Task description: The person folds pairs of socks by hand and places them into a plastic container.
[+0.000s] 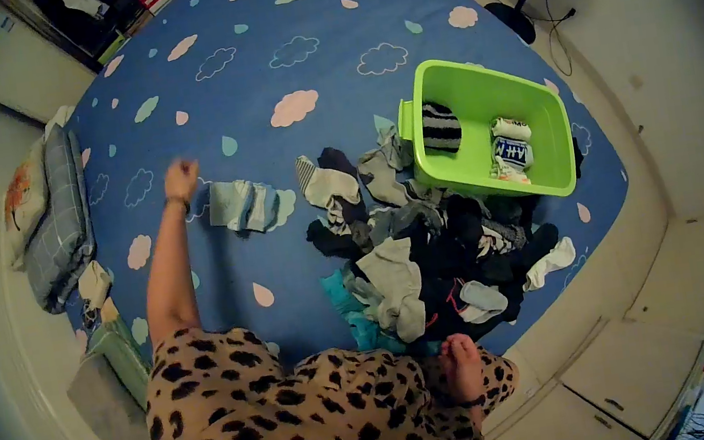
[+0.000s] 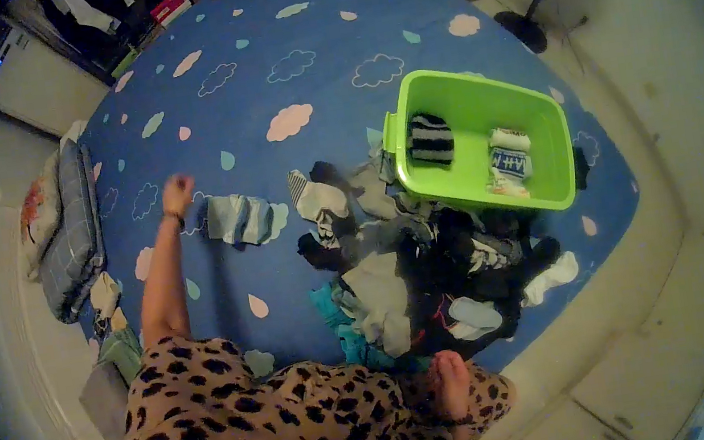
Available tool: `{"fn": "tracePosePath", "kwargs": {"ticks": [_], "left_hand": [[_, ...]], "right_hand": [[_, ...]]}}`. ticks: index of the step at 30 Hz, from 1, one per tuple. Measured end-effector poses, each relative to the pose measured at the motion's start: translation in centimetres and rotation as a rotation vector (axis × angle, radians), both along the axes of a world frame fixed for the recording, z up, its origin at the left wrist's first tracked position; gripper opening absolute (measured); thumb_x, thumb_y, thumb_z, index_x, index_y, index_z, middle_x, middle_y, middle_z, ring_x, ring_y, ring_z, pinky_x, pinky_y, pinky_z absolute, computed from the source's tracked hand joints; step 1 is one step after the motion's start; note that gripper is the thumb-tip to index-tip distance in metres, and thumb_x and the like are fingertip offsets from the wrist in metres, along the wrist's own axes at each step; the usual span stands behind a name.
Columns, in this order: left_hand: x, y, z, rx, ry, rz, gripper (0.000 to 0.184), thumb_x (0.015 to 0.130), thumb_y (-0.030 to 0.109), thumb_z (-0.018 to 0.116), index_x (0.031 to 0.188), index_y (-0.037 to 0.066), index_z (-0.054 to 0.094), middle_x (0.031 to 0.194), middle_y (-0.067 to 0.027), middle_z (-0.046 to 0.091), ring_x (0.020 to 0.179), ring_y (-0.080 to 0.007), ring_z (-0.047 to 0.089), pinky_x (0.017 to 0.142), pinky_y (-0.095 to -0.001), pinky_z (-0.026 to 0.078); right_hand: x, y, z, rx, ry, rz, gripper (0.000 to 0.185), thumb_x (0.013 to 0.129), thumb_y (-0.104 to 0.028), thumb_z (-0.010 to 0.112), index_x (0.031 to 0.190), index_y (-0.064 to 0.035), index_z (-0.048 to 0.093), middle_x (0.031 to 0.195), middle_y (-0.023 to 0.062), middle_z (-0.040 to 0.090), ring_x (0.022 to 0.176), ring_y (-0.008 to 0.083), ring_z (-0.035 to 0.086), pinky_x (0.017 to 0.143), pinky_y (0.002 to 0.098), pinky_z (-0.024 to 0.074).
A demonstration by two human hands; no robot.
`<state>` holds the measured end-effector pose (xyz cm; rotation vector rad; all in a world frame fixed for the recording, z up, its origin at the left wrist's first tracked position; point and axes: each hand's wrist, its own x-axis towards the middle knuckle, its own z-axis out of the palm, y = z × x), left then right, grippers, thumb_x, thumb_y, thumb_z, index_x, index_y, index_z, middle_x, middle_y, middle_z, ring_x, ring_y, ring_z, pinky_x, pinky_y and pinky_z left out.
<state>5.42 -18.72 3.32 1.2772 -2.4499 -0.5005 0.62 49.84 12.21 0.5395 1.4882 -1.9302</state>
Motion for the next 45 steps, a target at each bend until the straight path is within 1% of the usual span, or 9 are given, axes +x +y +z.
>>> {"fn": "tracePosePath", "kwargs": {"ticks": [6,14,18,24,29,33,34,39,45], "left_hand": [[0.7,16.7,0.0,-0.083,0.025,-0.065,0.040,0.077,0.032,0.071,0.099,0.001,0.059,0.099,-0.0172,0.061,0.089,-0.0351,0.059,0.082,-0.0409,0.047],[-0.1,11.7,-5.3,0.196,0.004,0.112,0.058,0.075,0.029,0.073,0.119,-0.003,0.050,0.111,-0.0208,0.062,0.100,-0.0354,0.061,0.088,-0.0409,0.047],[-0.5,13.6,4.3,1.210,0.563,-0.050,0.057,0.078,0.029,0.074,0.122,0.002,0.052,0.113,-0.0108,0.063,0.098,-0.0261,0.063,0.088,-0.0395,0.049],[-3.9,24.1,16.9,1.610,0.806,-0.720,0.067,0.077,0.030,0.073,0.131,0.002,0.044,0.125,-0.0109,0.056,0.118,-0.0253,0.053,0.102,-0.0401,0.042],[-8.1,39.7,14.3,2.453,0.903,-1.029,0.071,0.077,0.026,0.071,0.137,0.004,0.039,0.134,-0.0148,0.050,0.123,-0.0311,0.049,0.106,-0.0450,0.037],[-9.5,52.4,11.6,3.068,0.458,-0.953,0.058,0.089,0.029,0.060,0.139,0.007,0.039,0.139,-0.0127,0.046,0.127,-0.0302,0.045,0.109,-0.0472,0.032],[-9.2,54.5,11.5,3.113,0.323,-0.928,0.057,0.092,0.031,0.057,0.140,0.008,0.039,0.140,-0.0122,0.045,0.129,-0.0299,0.043,0.110,-0.0473,0.031],[-7.5,57.5,9.4,3.262,-0.034,-0.722,0.058,0.095,0.037,0.050,0.143,0.007,0.033,0.145,-0.0133,0.038,0.132,-0.0317,0.038,0.112,-0.0472,0.028],[-9.1,59.1,4.9,2.766,-0.522,-0.768,0.053,0.094,0.031,0.054,0.137,0.003,0.040,0.138,-0.0156,0.046,0.126,-0.0309,0.046,0.105,-0.0471,0.037]], "right_hand": [[1.1,-0.7,0.3,0.147,0.108,0.101,0.014,0.096,-0.019,0.054,0.095,-0.0058,0.055,0.082,0.0006,0.056,0.069,0.0074,0.049,0.060,0.0212,0.0396],[2.7,-0.3,0.3,0.185,0.198,0.087,0.015,0.097,-0.020,0.053,0.098,-0.0049,0.054,0.084,0.0010,0.057,0.072,0.0080,0.051,0.065,0.0222,0.0410],[2.2,-0.1,0.9,0.148,0.215,0.087,0.016,0.097,-0.021,0.053,0.098,-0.0051,0.054,0.083,0.0003,0.056,0.070,0.0074,0.049,0.063,0.0216,0.0407],[-1.2,-1.6,3.2,0.205,0.392,0.254,0.020,0.098,-0.021,0.051,0.100,-0.0023,0.055,0.088,0.0047,0.057,0.076,0.0117,0.053,0.072,0.0260,0.0446],[-2.8,-1.4,2.6,-0.298,0.516,0.062,0.054,0.096,-0.039,0.051,0.135,-0.0035,0.041,0.136,0.0123,0.046,0.122,0.0228,0.047,0.101,0.0371,0.0408],[-1.7,2.7,5.4,-0.576,0.527,-0.133,0.069,0.090,-0.044,0.055,0.142,-0.0067,0.031,0.140,0.0112,0.044,0.126,0.0272,0.045,0.105,0.0400,0.0376],[-0.4,3.9,7.4,-1.014,0.385,-0.282,0.060,0.092,-0.037,0.055,0.140,-0.0068,0.036,0.137,0.0104,0.047,0.125,0.0269,0.047,0.104,0.0395,0.0390],[7.8,10.3,3.5,-0.187,0.545,-0.452,0.050,0.094,-0.025,0.052,0.135,0.0006,0.039,0.132,0.0151,0.050,0.121,0.0276,0.050,0.104,0.0431,0.0399],[13.7,9.7,5.8,-0.308,0.421,-0.858,0.037,0.093,-0.008,0.050,0.128,0.0008,0.045,0.122,0.0146,0.057,0.110,0.0276,0.058,0.097,0.0422,0.0468]]}}
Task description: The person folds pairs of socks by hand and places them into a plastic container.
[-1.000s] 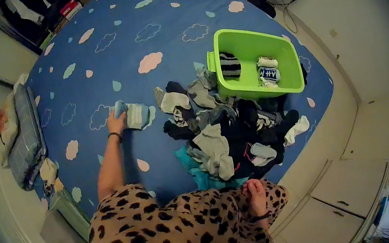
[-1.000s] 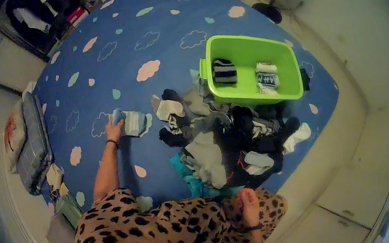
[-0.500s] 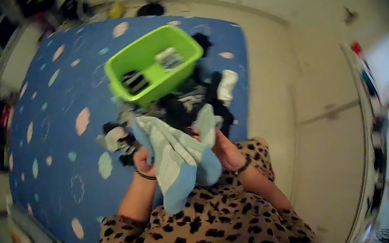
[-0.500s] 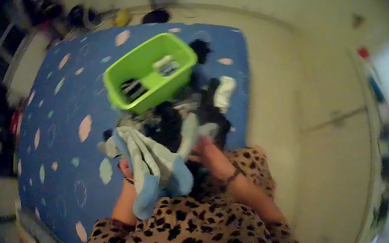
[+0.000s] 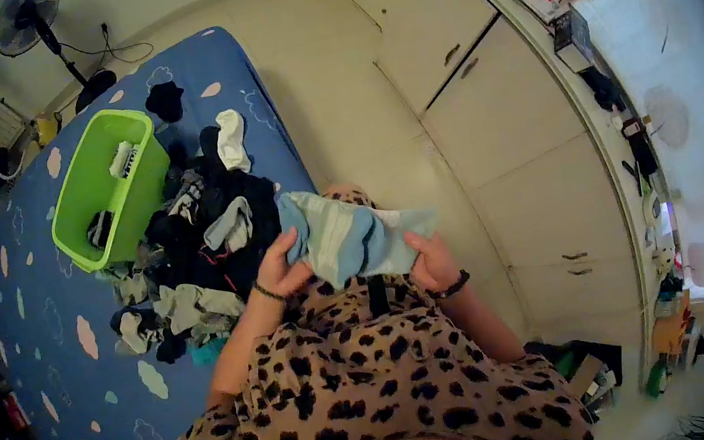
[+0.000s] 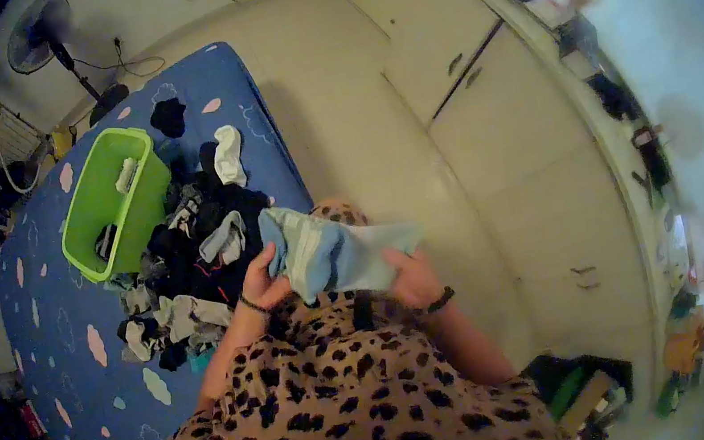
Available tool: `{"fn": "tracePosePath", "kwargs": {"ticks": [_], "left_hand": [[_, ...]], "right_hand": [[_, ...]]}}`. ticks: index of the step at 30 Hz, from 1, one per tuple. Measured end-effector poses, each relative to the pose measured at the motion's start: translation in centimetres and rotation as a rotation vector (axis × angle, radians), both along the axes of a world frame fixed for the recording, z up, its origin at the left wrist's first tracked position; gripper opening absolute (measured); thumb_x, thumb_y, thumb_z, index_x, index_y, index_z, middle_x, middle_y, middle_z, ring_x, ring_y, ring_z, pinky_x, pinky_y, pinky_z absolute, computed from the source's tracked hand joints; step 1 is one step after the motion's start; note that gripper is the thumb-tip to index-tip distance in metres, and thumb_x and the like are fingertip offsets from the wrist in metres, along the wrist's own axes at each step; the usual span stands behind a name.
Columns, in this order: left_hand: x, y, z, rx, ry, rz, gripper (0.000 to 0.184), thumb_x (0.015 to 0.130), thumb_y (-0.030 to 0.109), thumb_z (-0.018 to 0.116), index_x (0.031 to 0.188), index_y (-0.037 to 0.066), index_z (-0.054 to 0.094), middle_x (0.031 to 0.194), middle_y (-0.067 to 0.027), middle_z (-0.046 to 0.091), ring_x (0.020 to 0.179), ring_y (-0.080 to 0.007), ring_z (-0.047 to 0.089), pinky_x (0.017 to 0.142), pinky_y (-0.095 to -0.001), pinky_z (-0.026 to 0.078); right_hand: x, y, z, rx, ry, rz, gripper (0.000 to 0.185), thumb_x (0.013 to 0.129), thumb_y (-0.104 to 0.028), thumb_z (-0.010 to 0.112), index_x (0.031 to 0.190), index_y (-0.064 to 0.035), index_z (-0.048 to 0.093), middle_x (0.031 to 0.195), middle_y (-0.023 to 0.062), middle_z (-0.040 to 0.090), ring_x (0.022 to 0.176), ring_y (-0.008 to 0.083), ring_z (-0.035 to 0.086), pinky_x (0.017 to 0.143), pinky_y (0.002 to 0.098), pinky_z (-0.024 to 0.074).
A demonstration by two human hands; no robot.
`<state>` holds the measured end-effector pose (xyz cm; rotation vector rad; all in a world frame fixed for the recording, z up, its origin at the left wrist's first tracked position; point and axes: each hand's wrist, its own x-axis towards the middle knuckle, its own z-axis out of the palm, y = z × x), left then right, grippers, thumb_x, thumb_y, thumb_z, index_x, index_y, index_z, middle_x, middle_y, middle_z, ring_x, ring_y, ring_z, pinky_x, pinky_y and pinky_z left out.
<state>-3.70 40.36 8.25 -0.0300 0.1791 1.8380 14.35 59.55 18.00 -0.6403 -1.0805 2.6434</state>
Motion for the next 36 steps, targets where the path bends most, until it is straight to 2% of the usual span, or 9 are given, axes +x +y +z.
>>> {"fn": "tracePosePath", "kwargs": {"ticks": [3,6,8,11,15,19,22,30,36], "left_hand": [[-1.6,1.1,-1.8,-0.266,0.226,0.042,0.044,0.091,0.027,0.062,0.125,0.002,0.049,0.118,-0.0077,0.060,0.107,-0.0217,0.060,0.090,-0.0353,0.050],[-2.2,-0.6,-5.9,-0.499,0.365,0.005,0.046,0.087,0.021,0.068,0.127,0.004,0.049,0.117,-0.0072,0.060,0.107,-0.0210,0.059,0.090,-0.0365,0.048],[-2.2,-1.3,-5.1,-0.541,0.395,0.050,0.049,0.087,0.020,0.068,0.128,0.004,0.047,0.118,-0.0076,0.058,0.108,-0.0213,0.058,0.091,-0.0366,0.048],[-1.2,-1.4,-2.8,-0.666,0.452,0.133,0.056,0.085,0.018,0.069,0.133,0.004,0.041,0.122,-0.0085,0.055,0.110,-0.0216,0.056,0.092,-0.0363,0.046],[-0.6,-1.5,-4.3,-0.775,0.721,0.216,0.065,0.082,0.010,0.068,0.138,0.007,0.035,0.124,-0.0094,0.052,0.111,-0.0215,0.054,0.093,-0.0374,0.045],[0.5,-0.5,-2.8,-0.822,0.644,0.225,0.061,0.084,0.007,0.062,0.138,0.008,0.034,0.126,-0.0098,0.050,0.113,-0.0231,0.053,0.094,-0.0407,0.044],[1.5,0.6,0.6,-0.569,0.310,0.350,0.051,0.091,0.011,0.051,0.139,0.006,0.033,0.132,-0.0103,0.045,0.120,-0.0256,0.047,0.100,-0.0453,0.040],[1.7,3.6,6.2,0.056,0.198,0.482,0.057,0.094,0.032,0.057,0.139,0.006,0.033,0.135,-0.0101,0.045,0.129,-0.0266,0.041,0.107,-0.0455,0.036],[0.7,2.7,4.4,-0.338,0.255,0.448,0.052,0.088,0.011,0.061,0.135,0.010,0.038,0.132,-0.0109,0.047,0.119,-0.0252,0.051,0.097,-0.0431,0.046]], "right_hand": [[2.0,1.0,-4.7,0.156,-0.400,-0.111,0.038,0.091,-0.007,0.054,0.127,0.0009,0.045,0.124,0.0137,0.056,0.109,0.0270,0.058,0.096,0.0407,0.0468],[3.1,1.0,-14.2,0.107,-0.300,-0.160,0.031,0.092,-0.010,0.056,0.120,-0.0014,0.049,0.116,0.0116,0.056,0.097,0.0210,0.058,0.084,0.0351,0.0479],[3.1,1.1,-17.3,1.143,-0.544,-0.293,0.028,0.092,-0.015,0.057,0.115,-0.0006,0.049,0.106,0.0092,0.056,0.092,0.0177,0.056,0.079,0.0321,0.0465],[1.1,-0.2,-8.5,1.543,-0.499,-0.350,0.034,0.087,-0.019,0.064,0.111,0.0006,0.050,0.097,0.0124,0.059,0.091,0.0213,0.058,0.081,0.0345,0.0467],[-1.1,-2.7,-9.3,0.814,-0.456,0.190,0.035,0.087,-0.021,0.065,0.112,-0.0003,0.053,0.094,0.0085,0.061,0.085,0.0189,0.058,0.076,0.0318,0.0475],[-4.7,-2.7,-8.4,0.926,-0.362,0.208,0.043,0.092,-0.017,0.058,0.129,0.0017,0.045,0.113,0.0085,0.058,0.101,0.0163,0.056,0.086,0.0312,0.0466],[-7.7,-0.9,-5.3,0.429,-0.213,0.082,0.041,0.093,-0.010,0.054,0.132,0.0011,0.044,0.121,0.0075,0.056,0.105,0.0160,0.054,0.093,0.0305,0.0428],[-11.1,2.6,4.9,0.897,-0.071,-0.028,0.031,0.091,-0.012,0.058,0.118,-0.0002,0.053,0.107,0.0036,0.060,0.096,0.0118,0.053,0.084,0.0270,0.0430],[-10.5,4.3,4.4,1.330,-0.011,0.009,0.019,0.086,-0.007,0.061,0.104,-0.0019,0.058,0.094,0.0053,0.059,0.081,0.0145,0.054,0.073,0.0275,0.0438]]}}
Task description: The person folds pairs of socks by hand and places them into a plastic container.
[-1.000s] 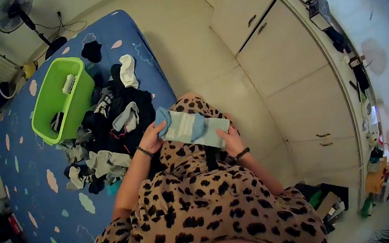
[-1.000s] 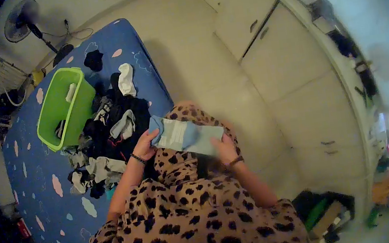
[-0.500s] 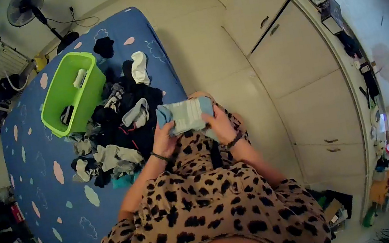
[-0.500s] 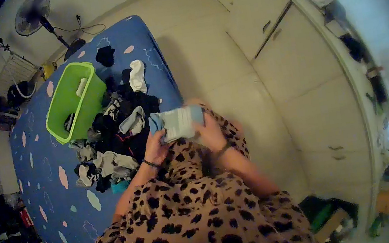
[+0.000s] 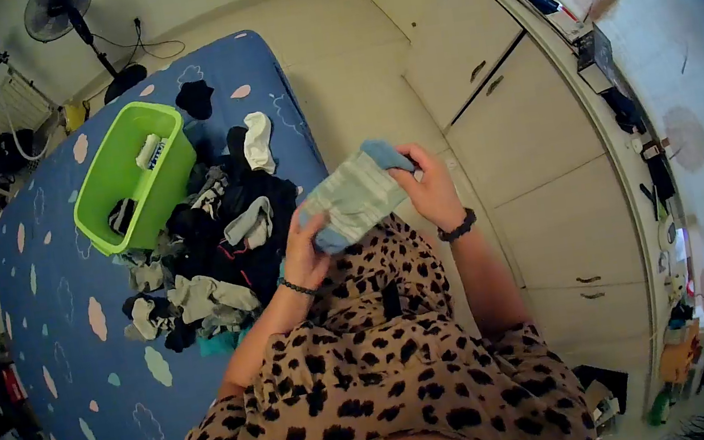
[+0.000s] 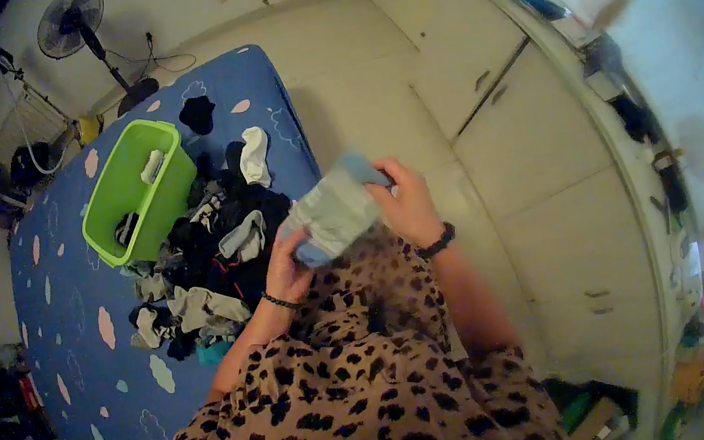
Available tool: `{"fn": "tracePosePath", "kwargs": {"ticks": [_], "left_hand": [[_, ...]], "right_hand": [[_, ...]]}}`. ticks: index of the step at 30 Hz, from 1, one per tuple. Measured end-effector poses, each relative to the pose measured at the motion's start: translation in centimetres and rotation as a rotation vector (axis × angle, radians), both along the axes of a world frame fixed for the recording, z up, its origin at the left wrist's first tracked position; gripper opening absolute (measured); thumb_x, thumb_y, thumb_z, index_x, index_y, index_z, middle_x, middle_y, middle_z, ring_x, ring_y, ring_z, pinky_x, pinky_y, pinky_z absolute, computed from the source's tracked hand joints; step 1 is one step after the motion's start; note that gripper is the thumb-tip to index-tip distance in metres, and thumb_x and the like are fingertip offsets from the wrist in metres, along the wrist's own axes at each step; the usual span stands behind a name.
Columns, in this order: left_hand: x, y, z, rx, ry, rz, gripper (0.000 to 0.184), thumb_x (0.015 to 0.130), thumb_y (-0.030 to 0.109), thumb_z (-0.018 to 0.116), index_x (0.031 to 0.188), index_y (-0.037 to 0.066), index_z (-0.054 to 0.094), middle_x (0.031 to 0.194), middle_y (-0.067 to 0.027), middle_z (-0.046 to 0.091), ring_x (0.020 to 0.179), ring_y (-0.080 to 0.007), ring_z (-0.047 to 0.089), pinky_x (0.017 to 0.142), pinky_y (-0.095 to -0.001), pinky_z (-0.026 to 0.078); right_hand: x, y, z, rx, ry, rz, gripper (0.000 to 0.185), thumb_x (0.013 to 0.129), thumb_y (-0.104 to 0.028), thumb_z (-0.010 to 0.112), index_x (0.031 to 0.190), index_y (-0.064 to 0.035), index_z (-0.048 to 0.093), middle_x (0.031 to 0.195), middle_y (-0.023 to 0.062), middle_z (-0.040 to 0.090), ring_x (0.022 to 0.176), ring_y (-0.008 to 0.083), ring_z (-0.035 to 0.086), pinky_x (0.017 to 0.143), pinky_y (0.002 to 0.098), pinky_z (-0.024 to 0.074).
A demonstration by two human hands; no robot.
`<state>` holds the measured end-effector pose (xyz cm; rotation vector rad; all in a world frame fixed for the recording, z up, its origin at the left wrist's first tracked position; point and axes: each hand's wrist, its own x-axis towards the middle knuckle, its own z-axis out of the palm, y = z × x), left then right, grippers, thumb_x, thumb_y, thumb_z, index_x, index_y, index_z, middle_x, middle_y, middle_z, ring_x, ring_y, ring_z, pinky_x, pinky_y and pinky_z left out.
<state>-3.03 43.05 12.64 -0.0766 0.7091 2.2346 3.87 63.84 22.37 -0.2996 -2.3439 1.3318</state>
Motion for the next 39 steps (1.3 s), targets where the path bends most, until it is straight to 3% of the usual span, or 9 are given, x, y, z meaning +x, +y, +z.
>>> {"fn": "tracePosePath", "kwargs": {"ticks": [7,10,21,22,26,31,35,37,39], "left_hand": [[3.0,-1.8,-0.1,-0.199,0.141,-0.179,0.068,0.084,-0.006,0.056,0.144,0.009,0.027,0.139,-0.0130,0.041,0.125,-0.0267,0.045,0.100,-0.0397,0.043],[5.0,-3.5,-4.3,-0.643,0.726,-0.107,0.081,0.082,-0.002,0.059,0.149,0.013,0.016,0.151,-0.0139,0.023,0.139,-0.0272,0.025,0.111,-0.0394,0.025],[6.3,-5.3,-3.1,-0.470,0.116,-0.463,0.041,0.091,0.020,0.060,0.128,0.009,0.047,0.127,-0.0199,0.044,0.120,-0.0282,0.045,0.099,-0.0442,0.038],[5.9,-6.1,-3.0,-0.860,0.961,-0.470,0.039,0.088,0.021,0.062,0.123,0.008,0.051,0.123,-0.0173,0.046,0.118,-0.0260,0.043,0.097,-0.0419,0.038],[6.5,-6.1,-1.4,-0.950,1.486,-0.012,0.035,0.082,0.024,0.069,0.109,0.005,0.058,0.118,-0.0186,0.050,0.112,-0.0308,0.045,0.096,-0.0417,0.036],[4.6,-4.0,-2.7,-0.808,1.323,0.057,0.022,0.084,0.014,0.064,0.104,0.005,0.057,0.086,-0.0103,0.061,0.076,-0.0268,0.058,0.068,-0.0392,0.043],[3.5,-2.9,-3.4,-0.764,1.016,-0.047,0.014,0.084,0.008,0.060,0.098,0.006,0.060,0.071,-0.0077,0.060,0.053,-0.0181,0.056,0.051,-0.0303,0.042],[2.4,-2.7,-5.0,-0.753,1.025,-0.175,0.010,0.083,0.008,0.061,0.092,0.005,0.061,0.069,-0.0068,0.060,0.057,-0.0153,0.057,0.054,-0.0288,0.044],[0.9,-2.2,-7.0,-0.735,1.015,-0.202,0.009,0.082,0.008,0.061,0.090,0.005,0.062,0.068,-0.0058,0.060,0.056,-0.0148,0.056,0.055,-0.0282,0.044]], "right_hand": [[-2.6,-0.1,1.0,0.635,0.094,0.233,0.031,0.072,-0.003,0.066,0.103,-0.0049,0.059,0.103,0.0116,0.056,0.094,0.0302,0.053,0.084,0.0376,0.0434],[-0.7,-2.4,-2.2,0.755,0.076,0.308,0.041,0.069,-0.006,0.069,0.108,-0.0068,0.057,0.110,0.0128,0.054,0.102,0.0337,0.049,0.090,0.0435,0.0398],[7.4,-6.6,-10.5,0.406,-0.224,0.493,0.034,0.074,-0.011,0.063,0.108,-0.0075,0.059,0.110,0.0116,0.058,0.108,0.0312,0.050,0.099,0.0456,0.0317],[7.4,-6.6,-10.7,0.407,-0.221,0.492,0.034,0.074,-0.011,0.063,0.108,-0.0075,0.059,0.110,0.0116,0.058,0.108,0.0312,0.050,0.099,0.0456,0.0317],[7.5,-7.0,-11.3,0.266,-0.301,0.331,0.023,0.083,-0.013,0.058,0.104,-0.0052,0.060,0.095,0.0124,0.061,0.095,0.0304,0.055,0.088,0.0402,0.0371],[6.9,-7.2,-10.5,-0.110,-0.484,0.143,0.028,0.083,-0.016,0.058,0.107,-0.0029,0.060,0.087,0.0166,0.062,0.078,0.0343,0.060,0.071,0.0380,0.0499],[7.2,-8.1,-9.6,-0.150,-0.429,0.080,0.030,0.085,-0.008,0.060,0.113,-0.0017,0.053,0.094,0.0136,0.058,0.086,0.0309,0.058,0.082,0.0393,0.0434],[6.8,-8.5,-7.6,0.434,-0.137,0.212,0.037,0.075,-0.007,0.063,0.110,-0.0003,0.055,0.108,0.0160,0.056,0.101,0.0342,0.053,0.086,0.0432,0.0444],[6.7,-7.9,-8.1,0.467,-0.166,0.307,0.038,0.073,-0.007,0.064,0.109,-0.0005,0.055,0.112,0.0153,0.054,0.106,0.0344,0.049,0.088,0.0442,0.0428]]}}
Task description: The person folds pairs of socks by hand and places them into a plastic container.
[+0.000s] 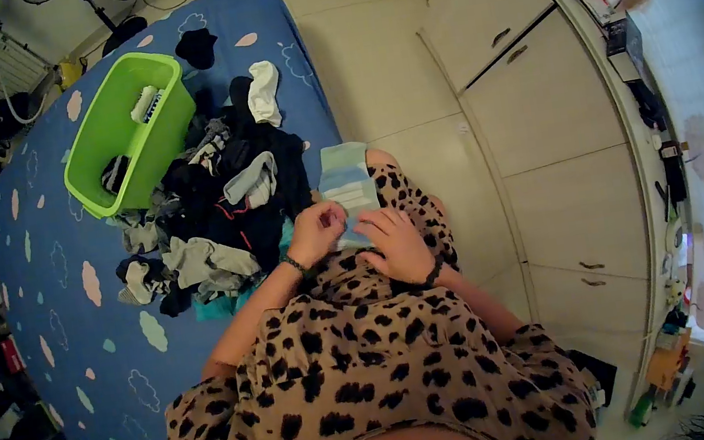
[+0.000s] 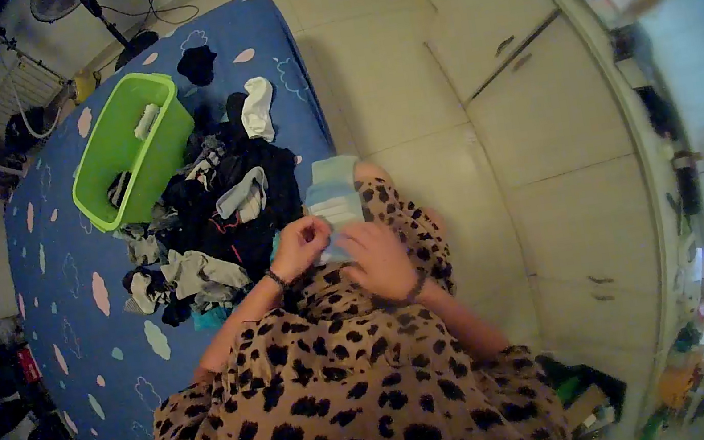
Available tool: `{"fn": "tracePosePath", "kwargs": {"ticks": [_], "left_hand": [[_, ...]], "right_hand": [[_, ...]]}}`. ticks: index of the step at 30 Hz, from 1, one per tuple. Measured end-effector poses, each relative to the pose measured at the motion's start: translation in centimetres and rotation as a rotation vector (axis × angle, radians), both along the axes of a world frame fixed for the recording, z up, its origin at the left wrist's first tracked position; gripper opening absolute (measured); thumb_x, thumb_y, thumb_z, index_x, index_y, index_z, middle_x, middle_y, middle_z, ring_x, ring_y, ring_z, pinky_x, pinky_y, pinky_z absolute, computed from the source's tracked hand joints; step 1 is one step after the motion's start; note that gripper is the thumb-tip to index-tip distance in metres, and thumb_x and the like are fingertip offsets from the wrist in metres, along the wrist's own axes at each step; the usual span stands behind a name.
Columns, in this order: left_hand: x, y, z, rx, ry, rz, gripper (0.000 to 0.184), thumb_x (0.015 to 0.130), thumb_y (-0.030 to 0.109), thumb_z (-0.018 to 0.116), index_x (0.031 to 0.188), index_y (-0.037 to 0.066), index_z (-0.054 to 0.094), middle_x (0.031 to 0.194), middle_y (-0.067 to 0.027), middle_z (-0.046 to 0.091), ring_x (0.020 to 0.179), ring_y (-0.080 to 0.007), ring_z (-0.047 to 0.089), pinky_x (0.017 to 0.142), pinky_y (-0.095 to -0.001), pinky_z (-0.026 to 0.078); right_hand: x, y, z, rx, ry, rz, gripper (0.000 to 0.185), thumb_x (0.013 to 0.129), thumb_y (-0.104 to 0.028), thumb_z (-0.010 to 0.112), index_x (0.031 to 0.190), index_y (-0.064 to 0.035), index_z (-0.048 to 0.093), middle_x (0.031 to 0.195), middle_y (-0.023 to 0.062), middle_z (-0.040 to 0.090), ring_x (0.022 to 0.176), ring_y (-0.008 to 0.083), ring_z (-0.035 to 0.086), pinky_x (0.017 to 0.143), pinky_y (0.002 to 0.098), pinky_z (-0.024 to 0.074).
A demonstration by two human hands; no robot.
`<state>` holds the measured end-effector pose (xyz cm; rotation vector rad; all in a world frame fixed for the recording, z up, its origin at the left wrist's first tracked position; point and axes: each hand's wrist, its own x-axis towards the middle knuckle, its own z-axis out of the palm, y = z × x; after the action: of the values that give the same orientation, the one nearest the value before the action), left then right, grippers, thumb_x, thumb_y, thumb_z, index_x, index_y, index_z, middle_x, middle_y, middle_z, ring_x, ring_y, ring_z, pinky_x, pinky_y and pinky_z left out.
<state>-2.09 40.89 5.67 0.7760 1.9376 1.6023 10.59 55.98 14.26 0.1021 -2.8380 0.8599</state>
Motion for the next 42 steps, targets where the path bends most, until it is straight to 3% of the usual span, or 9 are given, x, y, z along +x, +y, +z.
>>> {"fn": "tracePosePath", "kwargs": {"ticks": [5,10,18,24,29,32,35,37,42], "left_hand": [[-0.8,-0.5,-0.5,0.024,-0.147,-0.049,0.012,0.080,0.009,0.064,0.090,0.005,0.063,0.082,-0.0061,0.063,0.070,-0.0173,0.059,0.062,-0.0293,0.047],[0.3,-1.5,4.5,0.065,0.530,-0.062,0.029,0.078,0.017,0.071,0.101,0.002,0.061,0.115,-0.0134,0.055,0.104,-0.0321,0.052,0.085,-0.0372,0.044],[-0.3,-0.6,3.6,-0.170,0.161,-0.052,0.032,0.080,0.011,0.067,0.108,0.002,0.057,0.102,-0.0144,0.058,0.091,-0.0345,0.052,0.079,-0.0393,0.044],[-1.3,0.3,1.8,0.027,0.586,0.020,0.031,0.081,0.012,0.065,0.109,0.002,0.057,0.096,-0.0164,0.058,0.078,-0.0319,0.055,0.068,-0.0359,0.046],[-4.3,1.1,2.4,-0.117,0.234,-0.108,0.030,0.083,0.019,0.066,0.105,0.000,0.059,0.092,-0.0190,0.060,0.079,-0.0345,0.057,0.069,-0.0373,0.047],[-5.5,2.2,0.3,-0.212,0.238,-0.187,0.029,0.089,0.023,0.061,0.108,0.001,0.057,0.099,-0.0164,0.062,0.085,-0.0306,0.060,0.073,-0.0375,0.047],[-6.0,2.4,-3.2,0.305,-0.496,0.382,0.022,0.097,0.019,0.051,0.114,0.005,0.051,0.099,-0.0023,0.056,0.083,-0.0142,0.057,0.070,-0.0340,0.050],[-4.6,1.0,-1.5,0.236,-0.563,0.320,0.020,0.096,0.017,0.051,0.114,0.006,0.052,0.098,-0.0031,0.055,0.083,-0.0133,0.056,0.072,-0.0305,0.050],[-1.2,0.7,1.2,0.432,-0.997,0.201,0.030,0.095,0.016,0.053,0.123,0.007,0.048,0.104,-0.0053,0.056,0.096,-0.0173,0.058,0.087,-0.0303,0.049]], "right_hand": [[-1.2,1.0,-1.0,-0.035,-0.048,0.057,0.038,0.070,-0.006,0.064,0.107,-0.0016,0.058,0.111,0.0146,0.056,0.106,0.0348,0.050,0.090,0.0441,0.0421],[-2.2,2.6,-1.9,-0.201,-0.152,0.002,0.031,0.079,-0.009,0.066,0.107,-0.0021,0.056,0.100,0.0154,0.060,0.094,0.0361,0.057,0.083,0.0398,0.0449],[-5.2,3.0,-2.3,-0.400,-0.342,-0.158,0.023,0.086,-0.020,0.060,0.102,-0.0025,0.058,0.099,0.0192,0.063,0.094,0.0343,0.060,0.082,0.0389,0.0467],[-6.4,3.3,-2.2,-0.318,-0.306,-0.216,0.031,0.084,-0.027,0.062,0.106,-0.0053,0.059,0.099,0.0190,0.064,0.093,0.0347,0.061,0.084,0.0407,0.0469],[-6.0,2.0,1.2,0.349,0.161,0.053,0.039,0.077,-0.028,0.068,0.109,-0.0064,0.060,0.102,0.0157,0.064,0.099,0.0344,0.058,0.085,0.0441,0.0448],[-8.0,3.6,0.0,0.405,-0.069,0.139,0.049,0.080,-0.026,0.070,0.122,-0.0086,0.055,0.113,0.0121,0.057,0.104,0.0368,0.051,0.092,0.0429,0.0394],[-9.9,5.7,-1.3,0.104,-0.189,0.010,0.048,0.082,-0.023,0.069,0.124,-0.0081,0.053,0.118,0.0122,0.056,0.108,0.0317,0.052,0.095,0.0398,0.0400],[-10.3,7.6,-2.2,-0.552,-0.475,-0.168,0.045,0.086,-0.020,0.065,0.127,-0.0061,0.050,0.121,0.0106,0.055,0.112,0.0228,0.052,0.095,0.0357,0.0420],[-8.8,9.7,-3.2,-0.975,-0.390,-0.234,0.042,0.092,-0.017,0.058,0.129,-0.0017,0.046,0.122,0.0089,0.055,0.109,0.0157,0.053,0.091,0.0309,0.0450]]}}
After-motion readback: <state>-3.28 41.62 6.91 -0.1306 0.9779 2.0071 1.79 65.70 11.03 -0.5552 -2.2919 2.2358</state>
